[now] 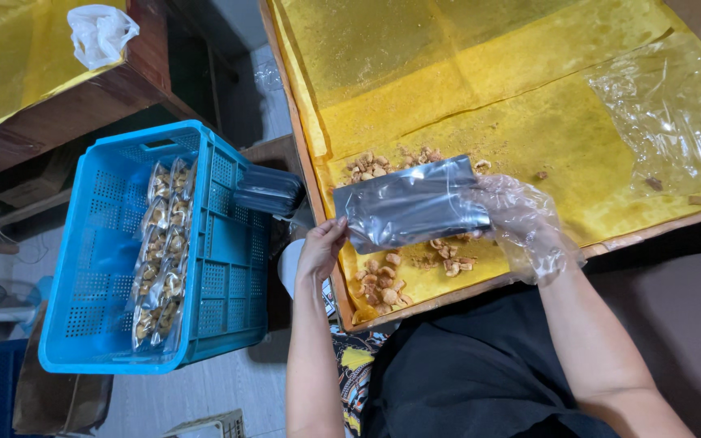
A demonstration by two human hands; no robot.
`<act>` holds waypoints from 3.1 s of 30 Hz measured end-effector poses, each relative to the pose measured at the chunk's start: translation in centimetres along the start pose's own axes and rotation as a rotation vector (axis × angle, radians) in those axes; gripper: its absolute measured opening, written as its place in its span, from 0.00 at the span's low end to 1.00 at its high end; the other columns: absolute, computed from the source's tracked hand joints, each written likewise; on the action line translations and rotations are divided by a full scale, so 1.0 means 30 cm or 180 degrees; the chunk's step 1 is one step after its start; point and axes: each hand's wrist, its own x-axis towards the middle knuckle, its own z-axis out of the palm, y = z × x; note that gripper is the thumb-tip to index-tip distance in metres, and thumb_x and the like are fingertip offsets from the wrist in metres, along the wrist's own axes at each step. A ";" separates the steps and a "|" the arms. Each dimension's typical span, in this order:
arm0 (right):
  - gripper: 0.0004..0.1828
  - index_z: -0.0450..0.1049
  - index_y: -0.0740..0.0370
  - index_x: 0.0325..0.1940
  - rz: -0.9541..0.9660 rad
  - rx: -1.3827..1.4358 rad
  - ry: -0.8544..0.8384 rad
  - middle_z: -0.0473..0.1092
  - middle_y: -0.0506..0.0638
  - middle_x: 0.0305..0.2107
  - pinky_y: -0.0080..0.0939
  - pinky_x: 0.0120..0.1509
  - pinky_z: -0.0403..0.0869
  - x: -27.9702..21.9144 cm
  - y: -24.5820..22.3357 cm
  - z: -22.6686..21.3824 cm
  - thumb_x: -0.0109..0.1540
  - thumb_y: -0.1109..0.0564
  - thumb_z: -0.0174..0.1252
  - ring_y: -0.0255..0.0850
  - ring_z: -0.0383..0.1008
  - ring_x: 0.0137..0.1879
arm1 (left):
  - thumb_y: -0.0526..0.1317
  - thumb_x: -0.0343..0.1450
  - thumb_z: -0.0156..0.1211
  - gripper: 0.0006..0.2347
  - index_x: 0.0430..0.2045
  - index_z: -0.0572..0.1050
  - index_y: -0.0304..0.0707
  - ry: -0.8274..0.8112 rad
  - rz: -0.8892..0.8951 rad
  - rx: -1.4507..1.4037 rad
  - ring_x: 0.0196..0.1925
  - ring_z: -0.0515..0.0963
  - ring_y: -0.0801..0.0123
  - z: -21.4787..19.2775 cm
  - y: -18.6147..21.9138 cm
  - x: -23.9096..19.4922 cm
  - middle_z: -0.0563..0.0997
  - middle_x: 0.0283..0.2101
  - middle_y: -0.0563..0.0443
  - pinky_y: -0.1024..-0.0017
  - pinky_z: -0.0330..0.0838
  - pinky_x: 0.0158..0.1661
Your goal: The person uses a small shovel to scoop fried snacks from a yellow tray into plastic bags, weighs the bags on a digital scale, and places the filled bags into a blue crate.
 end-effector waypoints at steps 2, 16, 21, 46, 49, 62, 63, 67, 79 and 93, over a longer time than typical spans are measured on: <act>0.21 0.74 0.57 0.56 -0.0104 0.0412 -0.0034 0.76 0.51 0.44 0.42 0.37 0.70 -0.026 0.000 0.005 0.59 0.55 0.66 0.37 0.75 0.43 | 0.40 0.74 0.63 0.07 0.35 0.81 0.34 -0.0135 0.0000 0.0046 0.32 0.72 0.77 0.002 0.017 -0.005 0.80 0.31 0.57 0.79 0.67 0.38; 0.21 0.72 0.40 0.64 -0.2101 -0.2804 -0.0625 0.77 0.56 0.24 0.43 0.29 0.75 0.056 0.024 0.286 0.71 0.45 0.40 0.44 0.78 0.24 | 0.39 0.72 0.63 0.08 0.41 0.82 0.36 -0.0215 0.1443 0.2505 0.54 0.78 0.61 0.358 0.302 -0.318 0.69 0.66 0.43 0.66 0.76 0.52; 0.21 0.80 0.63 0.47 -0.0693 -0.0521 -0.0967 0.82 0.54 0.37 0.36 0.41 0.77 0.128 0.025 0.349 0.71 0.43 0.52 0.34 0.79 0.37 | 0.30 0.71 0.57 0.12 0.48 0.80 0.41 0.0578 0.2186 0.4133 0.56 0.79 0.46 0.464 0.314 -0.257 0.68 0.65 0.39 0.60 0.78 0.51; 0.15 0.79 0.56 0.46 -0.1847 -0.3467 -0.2477 0.67 0.56 0.58 0.64 0.74 0.58 0.318 0.637 0.612 0.59 0.49 0.58 0.53 0.64 0.67 | 0.24 0.67 0.50 0.25 0.63 0.70 0.33 0.0951 0.1947 0.3092 0.37 0.77 0.71 0.336 0.472 -0.436 0.72 0.65 0.46 0.77 0.75 0.36; 0.15 0.78 0.57 0.50 -0.0617 -0.2027 -0.1788 0.64 0.54 0.62 0.57 0.69 0.65 0.337 0.543 0.484 0.60 0.55 0.59 0.50 0.66 0.65 | 0.25 0.67 0.51 0.24 0.61 0.71 0.34 0.1012 0.1742 0.2989 0.27 0.74 0.75 0.334 0.465 -0.439 0.73 0.63 0.48 0.78 0.73 0.32; 0.21 0.78 0.54 0.57 -0.0950 -0.1959 -0.0738 0.79 0.54 0.48 0.43 0.49 0.80 0.518 0.527 -0.070 0.61 0.61 0.55 0.46 0.81 0.49 | 0.24 0.63 0.48 0.25 0.58 0.71 0.34 0.0304 0.0747 0.2690 0.18 0.74 0.73 0.350 0.424 -0.559 0.72 0.64 0.48 0.73 0.73 0.21; 0.29 0.78 0.55 0.56 -0.0933 -0.1575 -0.0971 0.79 0.55 0.48 0.46 0.48 0.82 0.541 0.548 -0.064 0.52 0.69 0.52 0.48 0.80 0.50 | 0.24 0.63 0.48 0.25 0.58 0.71 0.34 0.0309 0.0746 0.2696 0.18 0.74 0.73 0.353 0.400 -0.553 0.72 0.64 0.48 0.73 0.73 0.21; 0.19 0.76 0.52 0.61 -0.1555 -0.3100 -0.0986 0.77 0.51 0.55 0.43 0.64 0.76 0.553 0.537 0.081 0.65 0.55 0.54 0.45 0.78 0.58 | 0.26 0.64 0.51 0.25 0.59 0.71 0.32 0.0025 0.0989 0.3170 0.38 0.84 0.60 0.355 0.319 -0.515 0.71 0.65 0.43 0.72 0.80 0.35; 0.36 0.63 0.54 0.66 -0.1834 -0.5151 -0.1672 0.56 0.60 0.67 0.57 0.67 0.70 0.463 0.570 0.369 0.60 0.40 0.64 0.60 0.63 0.67 | 0.26 0.62 0.53 0.26 0.60 0.70 0.33 0.0356 0.0524 0.2749 0.26 0.81 0.67 0.307 0.265 -0.501 0.68 0.66 0.46 0.72 0.77 0.29; 0.34 0.69 0.54 0.65 -0.0452 0.0312 -0.1768 0.73 0.50 0.37 0.42 0.48 0.77 0.273 0.152 0.158 0.55 0.60 0.68 0.42 0.73 0.43 | 0.25 0.63 0.54 0.28 0.63 0.65 0.30 -0.0145 0.0228 0.2054 0.27 0.82 0.70 0.370 0.294 -0.390 0.65 0.67 0.44 0.74 0.79 0.26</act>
